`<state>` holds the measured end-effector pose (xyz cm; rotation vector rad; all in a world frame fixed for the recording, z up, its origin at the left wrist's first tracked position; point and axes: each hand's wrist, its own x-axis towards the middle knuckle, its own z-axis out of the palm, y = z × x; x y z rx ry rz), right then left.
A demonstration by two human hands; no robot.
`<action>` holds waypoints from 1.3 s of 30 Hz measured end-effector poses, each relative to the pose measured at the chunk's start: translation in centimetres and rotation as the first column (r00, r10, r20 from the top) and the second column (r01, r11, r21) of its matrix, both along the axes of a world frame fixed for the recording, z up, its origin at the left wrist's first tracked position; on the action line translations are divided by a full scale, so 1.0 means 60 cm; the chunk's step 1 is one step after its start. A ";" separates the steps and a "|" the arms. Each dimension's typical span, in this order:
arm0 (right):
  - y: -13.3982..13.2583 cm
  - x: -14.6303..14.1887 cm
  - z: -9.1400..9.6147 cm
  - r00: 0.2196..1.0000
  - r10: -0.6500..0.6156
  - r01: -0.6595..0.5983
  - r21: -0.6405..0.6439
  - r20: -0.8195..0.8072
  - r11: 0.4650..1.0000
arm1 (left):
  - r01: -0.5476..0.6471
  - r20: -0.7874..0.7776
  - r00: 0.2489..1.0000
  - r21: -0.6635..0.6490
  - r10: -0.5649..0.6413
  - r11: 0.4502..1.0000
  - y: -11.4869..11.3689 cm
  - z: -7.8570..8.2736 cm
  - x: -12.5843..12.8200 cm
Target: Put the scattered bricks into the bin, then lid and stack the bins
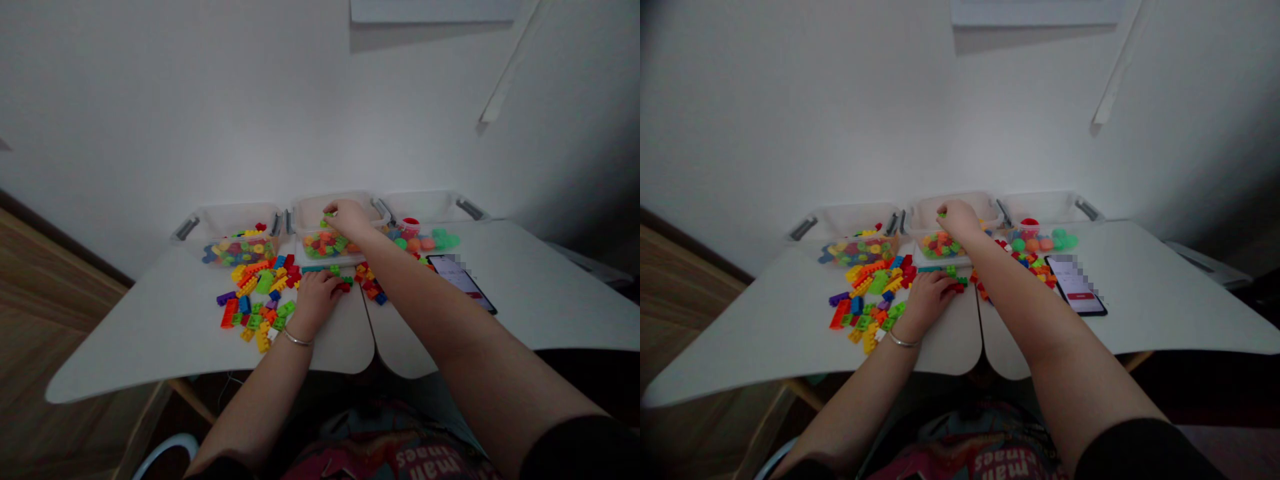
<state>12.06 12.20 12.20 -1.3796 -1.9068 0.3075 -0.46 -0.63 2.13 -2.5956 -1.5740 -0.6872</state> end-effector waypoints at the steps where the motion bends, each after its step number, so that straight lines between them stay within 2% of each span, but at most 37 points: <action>1: -0.001 0.000 0.001 0.999 -0.005 0.005 -0.008 0.032 1.000 | -0.001 0.001 1.000 0.002 0.001 1.000 0.000 0.000 0.000; 6: -0.005 0.002 0.001 1.000 -0.010 0.010 0.000 0.019 1.000 | -0.009 0.014 1.000 0.003 0.009 1.000 0.001 -0.001 -0.001; 12: -0.025 0.011 0.007 0.975 0.103 -0.063 0.199 -0.197 0.978 | 0.031 0.044 0.999 -0.009 -0.031 0.999 0.004 -0.003 -0.001; 16: -0.072 0.028 0.005 0.964 0.136 -0.067 0.286 -0.230 0.956 | 0.015 0.065 0.998 0.000 -0.015 1.000 0.005 -0.004 0.000; 18: -0.103 0.039 -0.010 0.969 0.161 -0.103 0.288 -0.186 0.952 | -0.018 0.057 0.998 0.034 0.016 0.999 0.004 -0.004 0.001; 21: -0.145 0.055 -0.053 0.984 0.178 -0.169 0.223 -0.024 0.960 | -0.131 0.030 0.991 0.080 0.129 0.988 0.002 -0.004 0.002; 24: -0.172 0.066 -0.105 0.977 0.094 -0.120 0.130 0.193 0.984 | -0.237 -0.011 0.971 0.097 0.239 0.967 -0.002 -0.004 0.005; 27: -0.182 0.074 -0.149 0.922 0.048 -0.071 0.045 0.383 0.996 | -0.260 -0.049 0.963 0.105 0.266 0.960 -0.004 -0.004 0.007; 29: -0.182 0.080 -0.167 0.895 0.054 -0.075 0.030 0.442 0.997 | -0.259 -0.060 0.962 0.108 0.266 0.960 -0.004 -0.005 0.008; 33: -0.178 0.089 -0.182 0.891 0.072 -0.101 0.040 0.449 0.994 | -0.254 -0.068 0.963 0.099 0.261 0.962 -0.003 -0.007 0.008; 39: -0.179 0.089 -0.182 0.905 0.087 -0.118 0.048 0.417 0.992 | -0.227 -0.080 0.970 0.050 0.231 0.973 0.002 -0.010 0.004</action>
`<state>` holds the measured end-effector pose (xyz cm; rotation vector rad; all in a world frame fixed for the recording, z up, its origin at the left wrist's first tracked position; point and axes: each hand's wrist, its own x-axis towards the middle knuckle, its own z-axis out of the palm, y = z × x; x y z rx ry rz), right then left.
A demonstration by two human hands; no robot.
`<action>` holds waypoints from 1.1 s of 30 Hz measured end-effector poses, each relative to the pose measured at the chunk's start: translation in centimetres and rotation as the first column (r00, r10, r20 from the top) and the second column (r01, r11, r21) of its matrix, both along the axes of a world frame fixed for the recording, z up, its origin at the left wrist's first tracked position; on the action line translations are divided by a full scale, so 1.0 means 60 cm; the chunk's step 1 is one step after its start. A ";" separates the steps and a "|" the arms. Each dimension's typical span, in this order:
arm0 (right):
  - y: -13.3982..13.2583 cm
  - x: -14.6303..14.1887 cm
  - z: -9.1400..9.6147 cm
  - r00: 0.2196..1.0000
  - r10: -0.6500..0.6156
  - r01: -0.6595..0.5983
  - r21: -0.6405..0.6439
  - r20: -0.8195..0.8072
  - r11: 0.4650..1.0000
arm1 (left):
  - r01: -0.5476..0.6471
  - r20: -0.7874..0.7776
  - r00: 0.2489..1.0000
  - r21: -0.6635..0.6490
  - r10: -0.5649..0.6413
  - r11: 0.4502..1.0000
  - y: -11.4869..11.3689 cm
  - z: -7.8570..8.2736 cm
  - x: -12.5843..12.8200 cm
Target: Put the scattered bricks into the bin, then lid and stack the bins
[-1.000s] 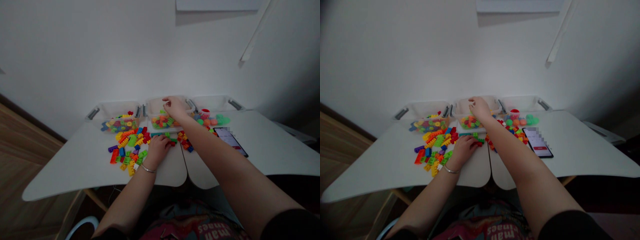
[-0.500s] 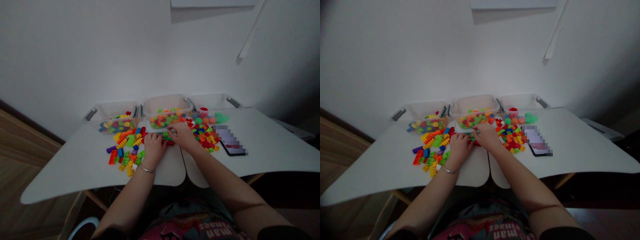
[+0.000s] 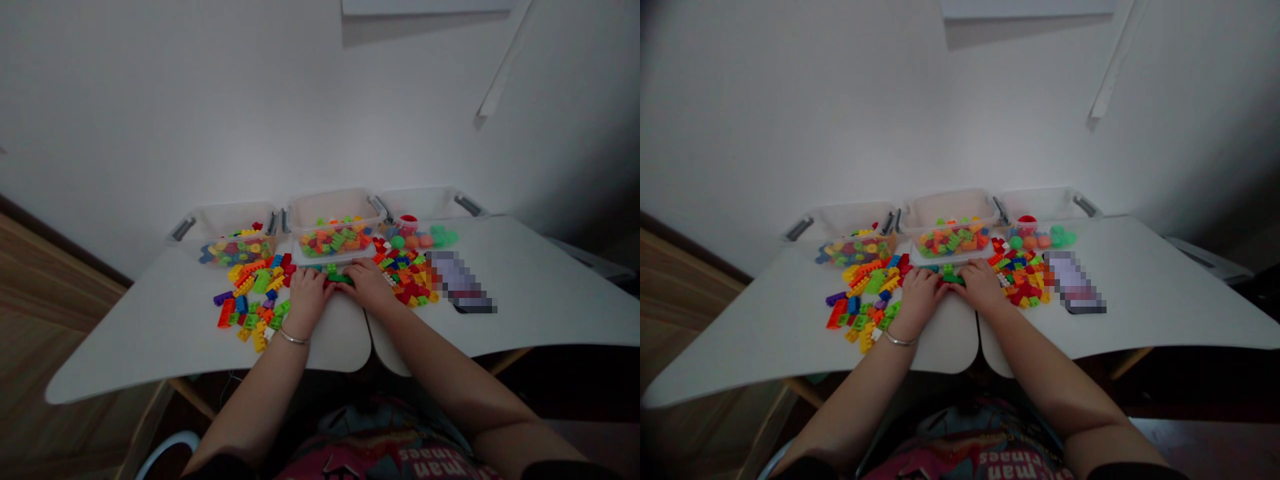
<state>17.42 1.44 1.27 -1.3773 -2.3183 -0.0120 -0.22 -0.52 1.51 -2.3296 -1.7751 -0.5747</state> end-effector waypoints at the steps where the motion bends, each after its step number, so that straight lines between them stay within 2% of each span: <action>1: -0.001 0.000 0.001 1.000 -0.002 0.002 -0.005 -0.014 1.000 | 0.008 0.004 1.000 -0.008 -0.007 1.000 0.001 -0.001 -0.001; 5: -0.003 0.002 0.003 0.992 0.008 -0.012 -0.035 -0.127 0.999 | 0.056 0.043 0.998 -0.025 -0.055 0.998 0.005 -0.004 -0.004; 9: 0.004 0.010 -0.004 0.975 0.065 -0.078 -0.055 -0.210 0.995 | 0.116 0.083 0.990 -0.057 -0.111 0.992 0.008 -0.004 -0.005; 13: 0.015 0.017 -0.017 0.957 0.171 -0.178 -0.007 -0.234 0.984 | 0.145 0.126 0.982 -0.037 -0.139 0.989 0.011 -0.005 -0.003; 19: 0.018 0.021 -0.021 0.929 0.203 -0.204 0.029 -0.309 0.979 | 0.147 0.108 0.984 -0.010 -0.145 0.989 0.014 -0.007 0.000; 23: 0.022 0.024 -0.025 0.878 0.158 -0.148 0.057 -0.452 0.987 | 0.147 0.089 0.985 -0.015 -0.145 0.989 0.010 -0.001 0.001; 28: 0.025 0.024 -0.026 0.808 0.036 -0.040 0.006 -0.588 0.999 | 0.046 0.155 0.987 0.031 -0.050 0.998 0.009 0.001 0.001; 33: 0.022 0.022 -0.020 0.808 -0.027 -0.007 -0.056 -0.589 0.998 | 0.021 0.360 0.930 0.140 -0.070 0.990 0.013 0.007 -0.006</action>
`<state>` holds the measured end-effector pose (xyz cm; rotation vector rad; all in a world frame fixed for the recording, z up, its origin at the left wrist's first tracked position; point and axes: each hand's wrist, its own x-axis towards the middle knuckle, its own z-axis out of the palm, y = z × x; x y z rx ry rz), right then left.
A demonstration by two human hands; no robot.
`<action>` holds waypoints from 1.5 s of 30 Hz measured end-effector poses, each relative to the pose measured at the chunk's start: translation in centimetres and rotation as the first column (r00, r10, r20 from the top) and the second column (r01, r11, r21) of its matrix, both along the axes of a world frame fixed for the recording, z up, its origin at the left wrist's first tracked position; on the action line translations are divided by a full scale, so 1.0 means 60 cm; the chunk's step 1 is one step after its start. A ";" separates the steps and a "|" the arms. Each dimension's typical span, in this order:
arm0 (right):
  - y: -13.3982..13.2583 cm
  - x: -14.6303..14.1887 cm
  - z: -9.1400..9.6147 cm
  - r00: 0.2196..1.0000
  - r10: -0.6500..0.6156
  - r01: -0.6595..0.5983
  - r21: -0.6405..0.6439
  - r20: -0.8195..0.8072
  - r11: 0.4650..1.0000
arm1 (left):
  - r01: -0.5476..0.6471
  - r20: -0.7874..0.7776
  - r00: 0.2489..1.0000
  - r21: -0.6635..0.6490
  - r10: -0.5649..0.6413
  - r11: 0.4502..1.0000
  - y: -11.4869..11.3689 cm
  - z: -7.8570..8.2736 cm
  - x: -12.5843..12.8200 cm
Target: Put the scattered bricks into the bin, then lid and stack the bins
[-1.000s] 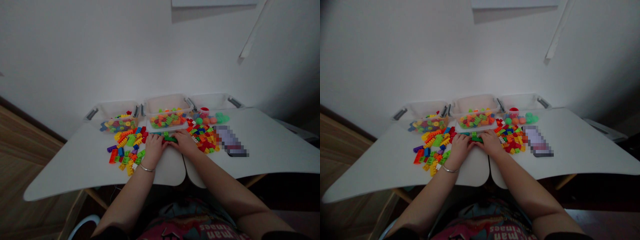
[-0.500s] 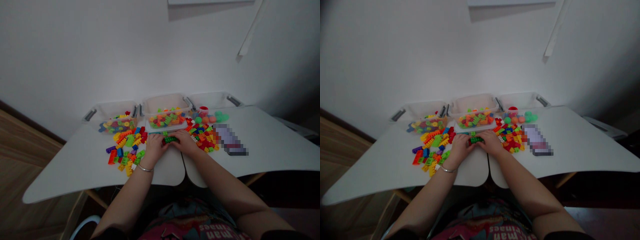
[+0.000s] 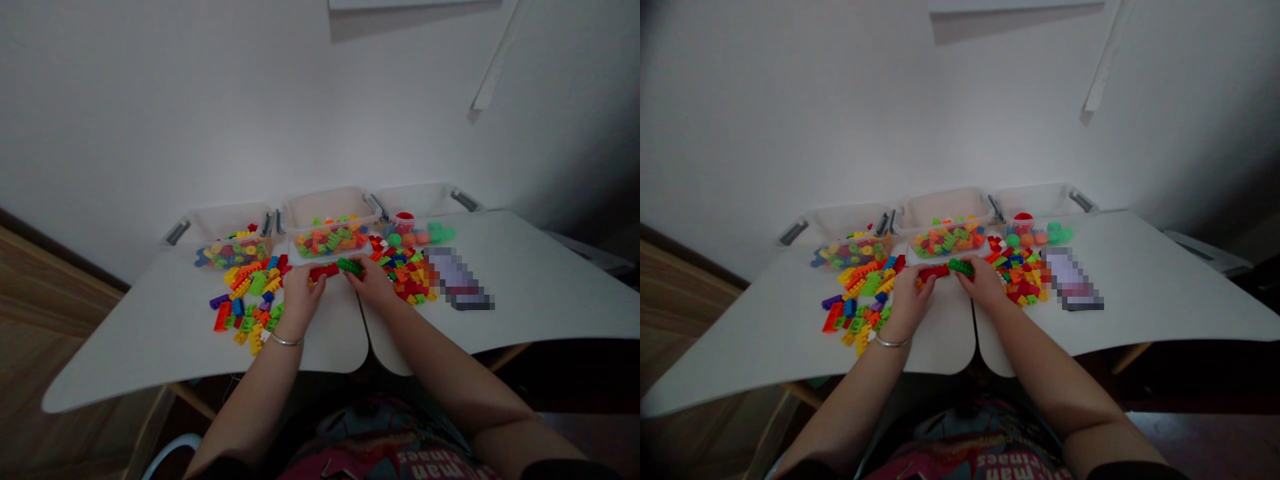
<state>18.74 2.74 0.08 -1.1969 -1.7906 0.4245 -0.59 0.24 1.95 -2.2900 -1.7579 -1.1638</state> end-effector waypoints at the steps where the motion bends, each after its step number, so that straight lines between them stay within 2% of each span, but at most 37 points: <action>1: -0.001 0.000 0.001 1.000 -0.010 0.010 -0.014 0.000 1.000 | 0.011 0.066 0.998 0.031 -0.013 0.999 0.000 0.003 -0.002; 5: -0.005 -0.002 0.005 0.997 -0.029 0.034 -0.063 0.078 0.997 | 0.052 0.358 0.931 0.068 -0.073 0.996 0.005 0.013 -0.007; 8: -0.007 -0.002 0.010 0.988 -0.022 0.034 -0.077 0.153 0.996 | 0.100 0.605 0.791 0.022 -0.092 0.995 0.017 0.021 -0.009; 10: -0.008 -0.002 0.013 0.980 -0.015 0.031 -0.074 0.199 0.997 | 0.114 0.697 0.711 0.016 -0.093 0.993 0.028 0.037 -0.012; 12: -0.008 -0.001 0.015 0.970 0.009 0.003 -0.047 0.244 0.999 | 0.101 0.713 0.693 0.049 -0.106 0.994 0.041 0.064 -0.017; 13: -0.008 -0.001 0.015 0.964 0.028 -0.021 -0.028 0.265 0.999 | 0.086 0.702 0.702 0.083 -0.120 0.993 0.048 0.082 -0.020; 16: -0.010 0.000 0.016 0.945 0.068 -0.078 0.017 0.320 0.997 | 0.089 0.572 0.805 0.145 -0.157 0.985 0.075 0.142 -0.027; 18: -0.011 -0.001 0.016 0.929 0.080 -0.096 0.027 0.360 0.995 | 0.060 0.466 0.876 0.154 -0.126 0.986 0.097 0.174 -0.029; 20: -0.011 -0.001 0.016 0.918 0.090 -0.112 0.036 0.386 0.993 | 0.019 0.332 0.941 0.126 -0.060 0.992 0.120 0.191 -0.030; 22: -0.011 -0.001 0.015 0.917 0.103 -0.130 0.045 0.386 0.990 | -0.008 0.155 0.988 0.068 -0.003 0.998 0.143 0.195 -0.030; 25: -0.010 -0.001 0.014 0.923 0.115 -0.143 0.049 0.368 0.989 | -0.005 -0.027 1.000 -0.076 0.003 0.997 0.171 0.187 -0.029; 30: -0.009 0.001 0.015 0.923 0.115 -0.135 0.031 0.368 0.990 | -0.038 -0.024 0.999 -0.256 0.033 0.966 0.200 0.180 -0.028; 33: -0.009 0.001 0.014 0.923 0.113 -0.134 0.032 0.368 0.990 | -0.047 -0.010 0.999 -0.319 0.046 0.947 0.211 0.181 -0.026; 37: -0.008 0.001 0.014 0.926 0.121 -0.137 0.021 0.358 0.990 | -0.048 0.033 0.998 -0.313 0.061 0.949 0.217 0.177 -0.025; 41: -0.009 -0.001 0.014 0.929 0.114 -0.125 0.007 0.353 0.992 | -0.063 0.016 0.997 -0.259 0.070 0.964 0.205 0.174 -0.022; 45: -0.010 -0.002 0.015 0.935 0.104 -0.114 0.011 0.338 0.993 | -0.113 -0.044 0.993 -0.091 0.110 0.989 0.175 0.179 -0.015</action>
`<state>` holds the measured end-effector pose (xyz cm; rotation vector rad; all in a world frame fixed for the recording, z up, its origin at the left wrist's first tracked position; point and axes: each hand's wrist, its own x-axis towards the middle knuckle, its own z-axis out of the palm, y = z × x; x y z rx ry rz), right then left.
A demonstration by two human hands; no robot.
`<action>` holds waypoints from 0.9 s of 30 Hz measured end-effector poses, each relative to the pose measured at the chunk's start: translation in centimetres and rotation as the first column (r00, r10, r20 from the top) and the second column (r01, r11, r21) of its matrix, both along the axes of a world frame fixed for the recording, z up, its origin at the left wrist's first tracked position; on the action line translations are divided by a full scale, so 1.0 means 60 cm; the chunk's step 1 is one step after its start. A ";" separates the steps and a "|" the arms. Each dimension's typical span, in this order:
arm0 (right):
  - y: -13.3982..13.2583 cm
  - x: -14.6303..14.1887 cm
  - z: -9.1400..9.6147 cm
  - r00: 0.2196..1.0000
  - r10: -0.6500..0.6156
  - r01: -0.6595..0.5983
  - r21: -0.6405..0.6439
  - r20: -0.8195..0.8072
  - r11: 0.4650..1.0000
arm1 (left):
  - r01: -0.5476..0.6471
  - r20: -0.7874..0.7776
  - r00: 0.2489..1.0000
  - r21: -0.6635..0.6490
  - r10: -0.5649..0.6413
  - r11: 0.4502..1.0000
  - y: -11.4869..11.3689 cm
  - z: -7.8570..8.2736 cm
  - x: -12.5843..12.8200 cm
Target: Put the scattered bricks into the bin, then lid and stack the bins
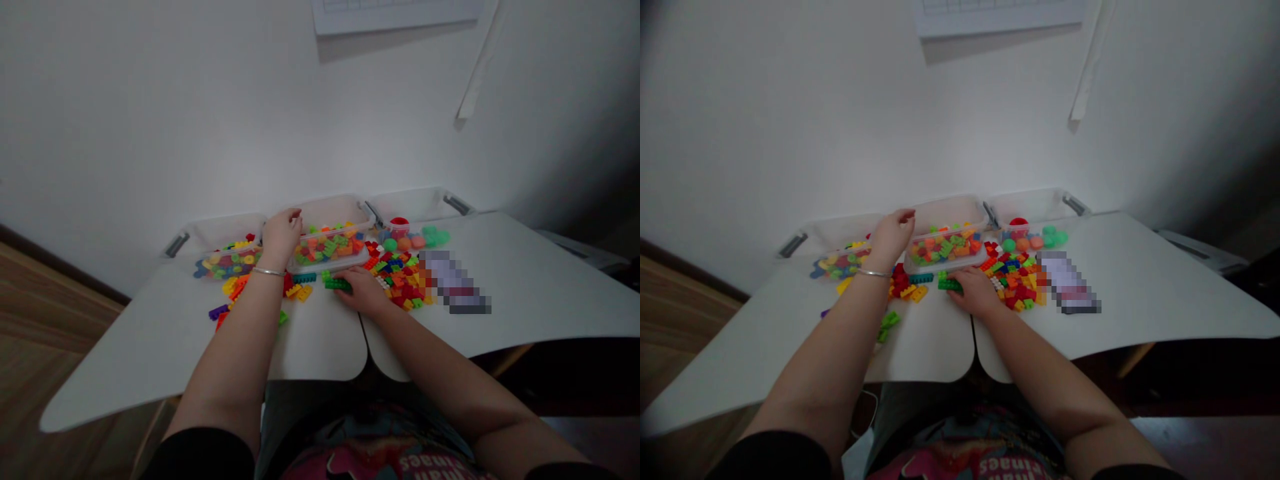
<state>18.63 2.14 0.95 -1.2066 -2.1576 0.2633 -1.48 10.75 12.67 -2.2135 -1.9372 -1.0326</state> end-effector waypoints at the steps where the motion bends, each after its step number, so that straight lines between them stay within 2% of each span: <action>1: 0.000 0.000 -0.001 1.000 0.000 0.000 0.001 -0.012 1.000 | 0.002 -0.020 1.000 0.068 0.000 0.998 -0.011 0.001 0.004; 5: 0.005 -0.002 -0.008 0.996 -0.038 0.038 -0.003 -0.086 0.999 | 0.076 -0.011 0.997 0.311 -0.076 0.948 -0.070 -0.010 0.026; 8: 0.009 -0.002 -0.017 0.974 -0.101 0.102 -0.005 -0.202 0.995 | 0.120 0.051 0.988 0.368 -0.149 0.922 -0.114 -0.037 0.045; 12: 0.013 0.001 -0.022 0.928 -0.113 0.119 -0.006 -0.354 0.993 | 0.184 0.023 0.981 0.239 -0.195 0.953 -0.149 -0.085 0.055; 15: 0.013 0.001 -0.023 0.913 -0.112 0.114 -0.018 -0.393 0.993 | 0.094 -0.134 0.988 0.111 -0.079 0.989 -0.160 -0.116 0.050; 17: 0.014 0.001 -0.024 0.911 -0.116 0.117 -0.020 -0.396 0.993 | 0.011 -0.254 0.967 0.067 0.006 0.998 -0.164 -0.130 0.044; 21: 0.017 0.001 -0.028 0.921 -0.136 0.141 -0.012 -0.365 0.990 | -0.057 -0.384 0.921 0.034 0.066 0.998 -0.167 -0.148 0.034; 27: 0.017 -0.001 -0.022 0.939 -0.118 0.155 0.091 -0.324 0.984 | -0.077 -0.369 0.927 0.003 0.073 0.997 -0.165 -0.163 0.023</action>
